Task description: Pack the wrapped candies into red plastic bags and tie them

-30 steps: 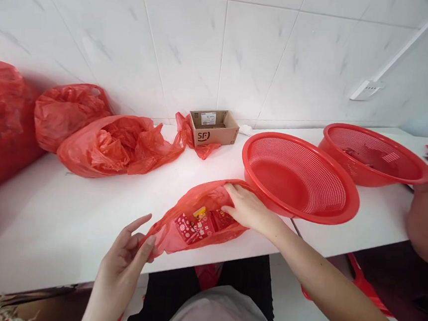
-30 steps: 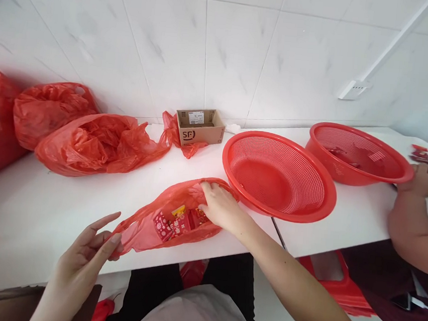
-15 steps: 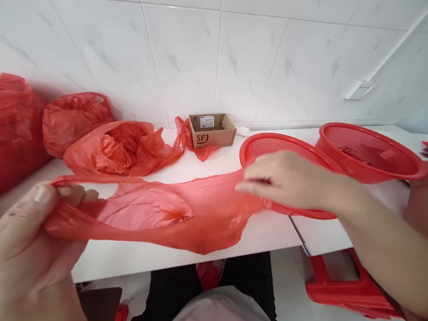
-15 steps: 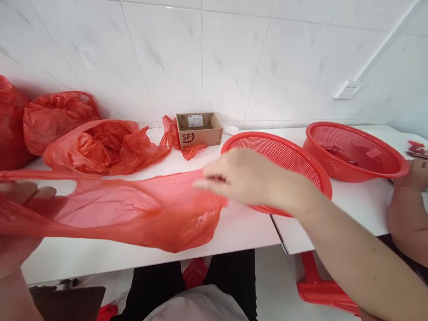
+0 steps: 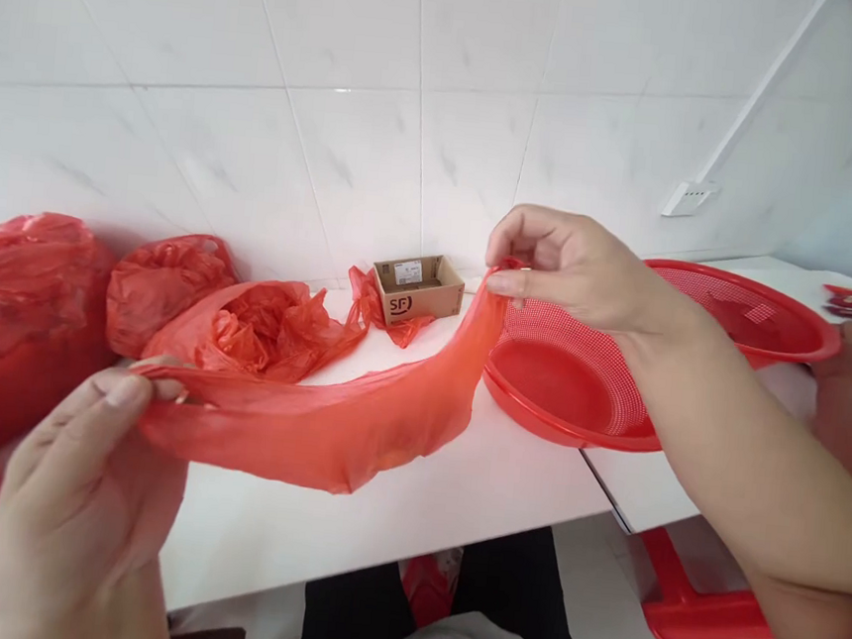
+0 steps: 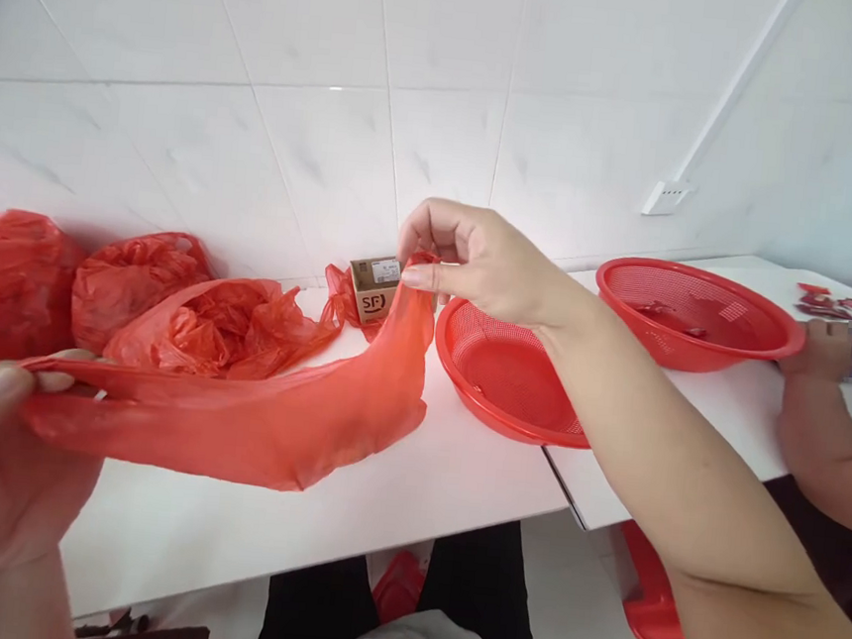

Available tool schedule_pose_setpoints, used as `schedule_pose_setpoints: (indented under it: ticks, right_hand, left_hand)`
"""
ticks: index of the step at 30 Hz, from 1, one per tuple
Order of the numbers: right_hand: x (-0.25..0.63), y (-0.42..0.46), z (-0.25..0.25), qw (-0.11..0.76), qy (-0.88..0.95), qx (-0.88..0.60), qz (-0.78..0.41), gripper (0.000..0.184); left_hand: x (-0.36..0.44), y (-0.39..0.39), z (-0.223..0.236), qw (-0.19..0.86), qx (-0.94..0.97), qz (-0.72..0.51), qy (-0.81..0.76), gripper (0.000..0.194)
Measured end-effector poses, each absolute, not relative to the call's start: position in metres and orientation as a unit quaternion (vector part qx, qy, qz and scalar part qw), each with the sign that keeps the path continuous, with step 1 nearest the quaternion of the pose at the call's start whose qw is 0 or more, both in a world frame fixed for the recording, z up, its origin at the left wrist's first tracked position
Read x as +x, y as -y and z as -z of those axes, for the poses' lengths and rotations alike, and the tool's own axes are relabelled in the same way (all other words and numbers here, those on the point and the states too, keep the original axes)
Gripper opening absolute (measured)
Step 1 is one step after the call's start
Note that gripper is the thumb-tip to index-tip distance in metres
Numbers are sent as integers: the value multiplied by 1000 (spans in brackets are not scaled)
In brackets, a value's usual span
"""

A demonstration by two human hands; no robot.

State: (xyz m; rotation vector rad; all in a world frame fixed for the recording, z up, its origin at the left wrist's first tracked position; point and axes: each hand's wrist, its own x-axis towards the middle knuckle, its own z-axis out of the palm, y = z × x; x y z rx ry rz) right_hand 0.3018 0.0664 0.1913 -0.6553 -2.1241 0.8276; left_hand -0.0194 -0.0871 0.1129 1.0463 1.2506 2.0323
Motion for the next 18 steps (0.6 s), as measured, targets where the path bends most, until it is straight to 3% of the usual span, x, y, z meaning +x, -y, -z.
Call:
schedule_pose_setpoints:
  ticks: [6,10,12,15,16,18]
  right_hand:
    - [283,-70,-200,453,762,-245,-391,15]
    - [253,-60,-201,418,791,-178,-409,12]
    - [234,-51,-198,366,819,-123,-425,11]
    - [211,-40,-188,335,823,-57,-455,10]
    - [207,-39,-183,341,818,-49,-461,9]
    - [206,-38,-173,359,814,-63,-453,11]
  left_hand:
    - [-2,75,-140,341,501,-715,-349,16]
    - [22,49,-156,431,611,-524,-408,61]
    - [37,36,-160,423,644,-439,-462,52]
    - [51,23,-158,414,662,-365,-508,16]
    - [53,22,-156,420,655,-362,-513,12]
    - [51,21,-150,439,623,-377,-527,20]
